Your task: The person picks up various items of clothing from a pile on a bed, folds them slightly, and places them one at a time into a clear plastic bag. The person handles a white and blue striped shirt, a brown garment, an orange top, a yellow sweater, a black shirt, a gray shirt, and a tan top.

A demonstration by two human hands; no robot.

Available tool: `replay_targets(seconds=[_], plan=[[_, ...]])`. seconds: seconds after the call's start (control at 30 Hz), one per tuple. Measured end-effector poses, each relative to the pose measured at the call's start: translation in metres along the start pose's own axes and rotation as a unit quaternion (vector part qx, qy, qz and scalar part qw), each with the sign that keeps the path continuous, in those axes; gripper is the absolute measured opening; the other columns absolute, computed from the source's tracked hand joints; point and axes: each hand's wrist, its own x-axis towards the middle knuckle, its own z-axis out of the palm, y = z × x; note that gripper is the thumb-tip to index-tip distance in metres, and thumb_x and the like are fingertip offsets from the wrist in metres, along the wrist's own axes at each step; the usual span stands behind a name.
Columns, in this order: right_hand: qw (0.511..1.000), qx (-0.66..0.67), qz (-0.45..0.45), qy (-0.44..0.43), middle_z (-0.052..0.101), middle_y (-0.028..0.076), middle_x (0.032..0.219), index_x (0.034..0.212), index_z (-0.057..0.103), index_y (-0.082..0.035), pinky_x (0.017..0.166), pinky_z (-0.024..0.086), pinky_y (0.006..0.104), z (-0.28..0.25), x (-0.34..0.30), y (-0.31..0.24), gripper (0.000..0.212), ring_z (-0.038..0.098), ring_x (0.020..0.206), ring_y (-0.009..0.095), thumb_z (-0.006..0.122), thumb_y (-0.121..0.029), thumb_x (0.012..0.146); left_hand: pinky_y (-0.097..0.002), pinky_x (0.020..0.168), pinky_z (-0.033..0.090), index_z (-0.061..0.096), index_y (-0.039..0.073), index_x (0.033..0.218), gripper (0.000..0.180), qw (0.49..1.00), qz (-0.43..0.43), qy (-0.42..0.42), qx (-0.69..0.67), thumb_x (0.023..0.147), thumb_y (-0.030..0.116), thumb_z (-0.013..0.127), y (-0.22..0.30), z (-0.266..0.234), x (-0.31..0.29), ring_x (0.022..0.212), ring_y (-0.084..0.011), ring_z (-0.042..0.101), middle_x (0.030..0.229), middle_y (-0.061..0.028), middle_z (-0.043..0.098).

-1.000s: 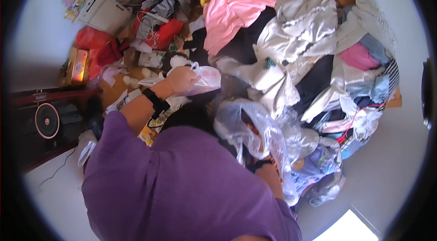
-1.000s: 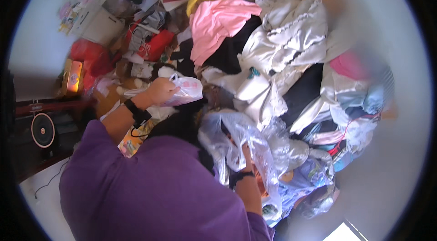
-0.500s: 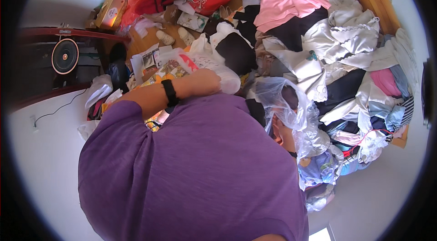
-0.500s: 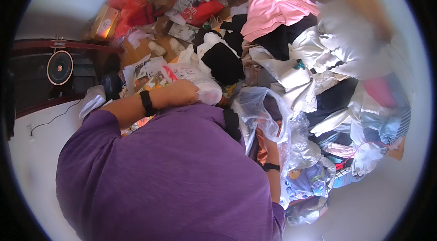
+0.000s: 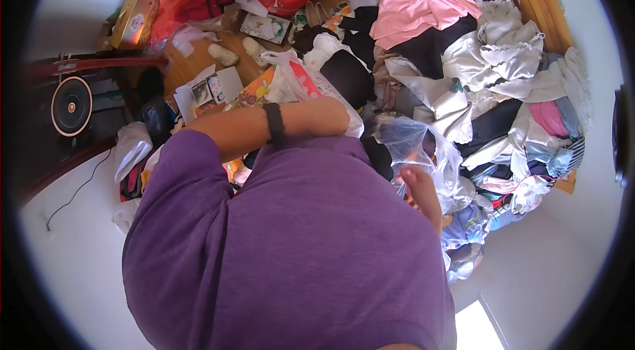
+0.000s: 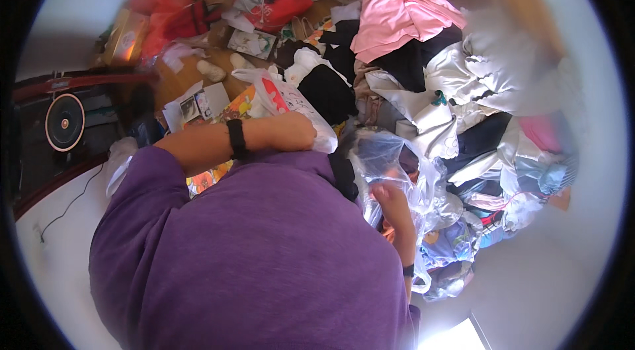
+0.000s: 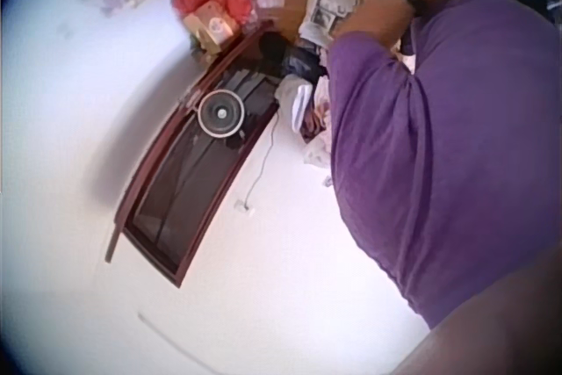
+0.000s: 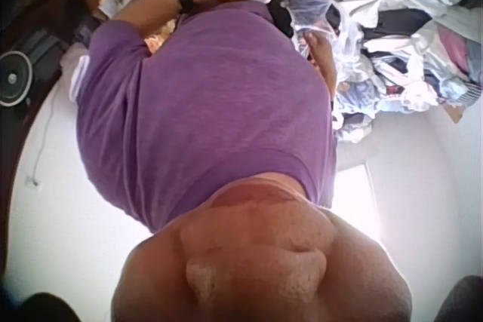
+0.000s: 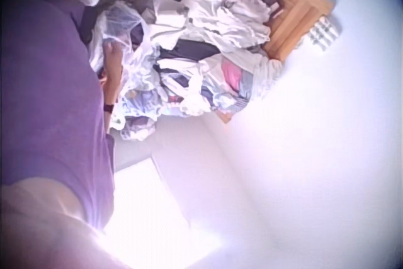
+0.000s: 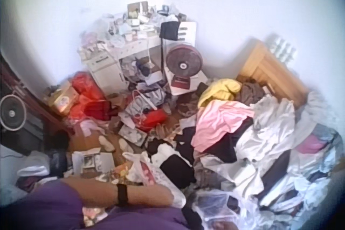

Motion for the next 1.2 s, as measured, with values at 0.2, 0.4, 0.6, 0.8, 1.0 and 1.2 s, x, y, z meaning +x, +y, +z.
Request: replay_targets(seconds=[0.2, 0.4, 0.6, 0.8, 1.0, 1.2], plan=[[0.97, 0.095, -0.222, -0.002, 0.058, 0.009, 0.101, 0.119, 0.047, -0.007, 0.08, 0.043, 0.0309, 0.041, 0.066, -0.109, 0.045, 0.055, 0.087, 0.02, 0.061, -0.017, 0.077, -0.0437, 0.06, 0.046, 0.062, 0.003, 0.069, 0.02, 0.995, -0.057, 0.024, -0.074, 0.068, 0.02, 0.052, -0.011, 0.006, -0.004, 0.066, -0.0352, 0.059, 0.067, -0.018, 0.06], [0.953, -0.129, -0.245, -0.12, 0.061, 0.015, 0.08, 0.094, 0.058, -0.004, 0.066, 0.047, 0.0364, 0.065, 0.109, -0.133, 0.03, 0.059, 0.074, 0.03, 0.063, -0.024, 0.072, -0.0432, 0.059, 0.047, 0.062, 0.003, 0.065, 0.023, 0.978, -0.136, 0.086, -0.135, 0.07, 0.023, 0.052, -0.01, 0.015, -0.015, 0.065, -0.035, 0.059, 0.067, -0.0178, 0.059], [0.951, -0.142, -0.259, -0.093, 0.062, 0.014, 0.08, 0.088, 0.059, -0.005, 0.066, 0.046, 0.0347, 0.063, 0.129, -0.067, 0.024, 0.06, 0.075, 0.028, 0.059, -0.026, 0.076, -0.0432, 0.058, 0.046, 0.062, 0.004, 0.064, 0.027, 0.986, -0.11, 0.107, -0.059, 0.074, 0.028, 0.053, -0.03, 0.039, -0.025, 0.061, -0.0352, 0.057, 0.064, -0.0167, 0.058], [0.983, -0.109, -0.146, 0.014, 0.062, 0.015, 0.082, 0.091, 0.059, -0.005, 0.069, 0.046, 0.0367, 0.04, 0.104, -0.022, 0.027, 0.06, 0.078, 0.03, 0.054, -0.028, 0.079, -0.0432, 0.058, 0.045, 0.061, 0.004, 0.062, 0.031, 0.952, -0.237, 0.177, -0.073, 0.076, 0.029, 0.053, -0.056, 0.05, -0.053, 0.061, -0.0342, 0.057, 0.063, -0.0165, 0.057], [0.974, -0.191, -0.118, 0.03, 0.061, 0.018, 0.083, 0.091, 0.06, -0.005, 0.069, 0.045, 0.0396, 0.029, 0.081, 0.038, 0.026, 0.059, 0.079, 0.033, 0.052, -0.027, 0.079, -0.0433, 0.059, 0.045, 0.062, 0.003, 0.064, 0.029, 0.95, -0.299, 0.08, -0.045, 0.076, 0.028, 0.054, -0.06, 0.058, -0.092, 0.062, -0.0342, 0.057, 0.065, -0.0172, 0.058], [0.976, -0.197, -0.096, 0.013, 0.06, 0.02, 0.087, 0.094, 0.058, -0.005, 0.067, 0.045, 0.0414, 0.017, 0.079, 0.092, 0.02, 0.059, 0.079, 0.034, 0.048, -0.017, 0.081, -0.0441, 0.058, 0.043, 0.062, 0.003, 0.064, 0.032, 0.931, -0.355, 0.06, -0.054, 0.076, 0.031, 0.053, -0.06, 0.085, -0.137, 0.061, -0.0362, 0.055, 0.065, -0.0178, 0.057]])
